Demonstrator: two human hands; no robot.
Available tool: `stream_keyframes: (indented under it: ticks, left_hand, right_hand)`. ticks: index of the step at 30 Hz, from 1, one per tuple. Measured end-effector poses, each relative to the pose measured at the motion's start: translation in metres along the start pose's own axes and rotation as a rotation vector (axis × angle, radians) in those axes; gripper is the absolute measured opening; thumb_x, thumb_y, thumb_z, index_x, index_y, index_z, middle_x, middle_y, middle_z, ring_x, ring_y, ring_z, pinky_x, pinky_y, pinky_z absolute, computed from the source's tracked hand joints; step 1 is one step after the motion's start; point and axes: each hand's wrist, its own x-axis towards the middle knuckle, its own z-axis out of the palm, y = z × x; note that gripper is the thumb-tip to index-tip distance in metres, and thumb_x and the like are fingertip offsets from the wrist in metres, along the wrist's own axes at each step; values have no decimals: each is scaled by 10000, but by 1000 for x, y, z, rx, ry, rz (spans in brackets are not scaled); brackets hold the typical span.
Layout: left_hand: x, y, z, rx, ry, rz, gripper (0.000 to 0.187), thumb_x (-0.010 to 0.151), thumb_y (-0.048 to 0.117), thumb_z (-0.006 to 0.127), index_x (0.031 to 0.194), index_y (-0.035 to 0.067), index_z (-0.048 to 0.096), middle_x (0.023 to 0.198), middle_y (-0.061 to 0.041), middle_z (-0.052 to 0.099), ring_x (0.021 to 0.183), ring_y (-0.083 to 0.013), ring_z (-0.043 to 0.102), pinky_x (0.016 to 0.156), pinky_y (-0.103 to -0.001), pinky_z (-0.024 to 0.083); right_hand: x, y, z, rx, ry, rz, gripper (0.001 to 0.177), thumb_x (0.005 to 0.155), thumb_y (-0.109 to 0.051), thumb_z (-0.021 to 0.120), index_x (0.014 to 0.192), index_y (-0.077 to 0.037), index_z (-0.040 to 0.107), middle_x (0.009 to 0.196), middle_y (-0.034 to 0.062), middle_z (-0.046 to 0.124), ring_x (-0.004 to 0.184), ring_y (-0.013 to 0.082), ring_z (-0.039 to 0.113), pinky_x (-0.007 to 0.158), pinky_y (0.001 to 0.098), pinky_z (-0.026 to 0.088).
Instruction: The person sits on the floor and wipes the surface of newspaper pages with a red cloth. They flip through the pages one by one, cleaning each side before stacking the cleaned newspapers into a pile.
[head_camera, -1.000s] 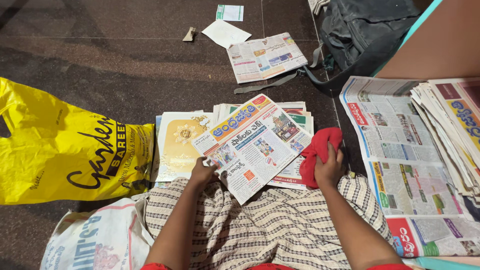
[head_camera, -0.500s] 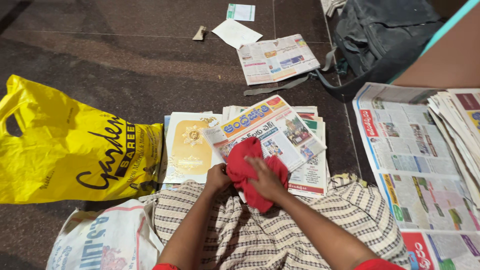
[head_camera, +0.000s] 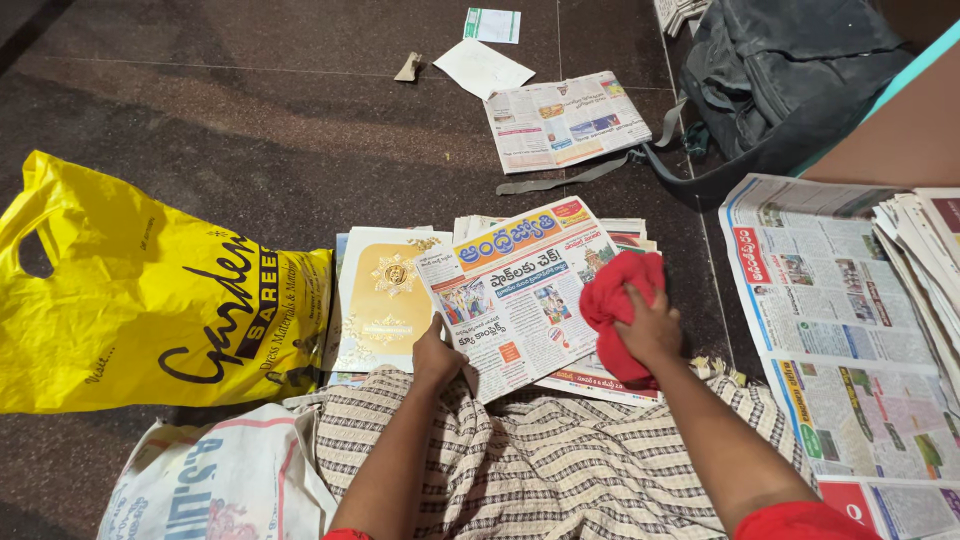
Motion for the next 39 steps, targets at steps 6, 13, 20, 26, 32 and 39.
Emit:
stream_keyframes:
  ticks: [6,13,20,26,32,39]
  left_hand:
    - [16,-10,2,27,-62,-13,1105,572,82,918,1550,134,408,989,-132,791,967,-269,767,894,-364,578]
    - [7,-5,-6,106,-88,73,957,654,133,866,1522,241,479,931,-142,783,934,-292,763,867,-391,583]
    - [7,-9,-6,185,-49,64,715,852,280,709,1536,271,502,874,-128,790,927,-315,756,863,-417,579]
    - [-2,6,-14,163,-72,27,914,710,222,855,1521,197,434,946,-140,779,950,-319,748,867,-429,577]
    - [1,6,-7,183,-2,-16,913,611,160,919,1429,137,514,1091,-166,742,1073,-325,705,945,-414,553]
    - [10,0,1,239,-53,-33,721,708,181,819,1391,174,587,1124,-157,745,1083,-342,708,954,-425,557]
  right_hand:
    - [-40,-26,-4,-110,106,37,785,800,-394,802,1503,-413,453,1510,135,411,1240,426,517,962,483,538]
    - [-121,-145,21,-51,-30,-598,702,779,-276,803,1435,-339,562,1359,155,514,1078,372,589,868,480,557]
    - [-87,-166,27,-41,-74,-532,704,796,-341,816,1433,-352,516,1321,145,511,1160,397,543,921,537,519]
    - [9,-83,-6,-84,-53,-34,709,864,-395,743,1508,-385,447,1397,178,498,1276,402,545,986,518,528]
    - [10,-30,-7,-83,60,114,737,839,-412,746,1513,-401,449,1446,136,465,1296,412,476,987,518,510]
    - [-64,-128,20,-81,53,-257,660,854,-307,713,1481,-388,521,1357,126,508,1168,363,552,920,503,537]
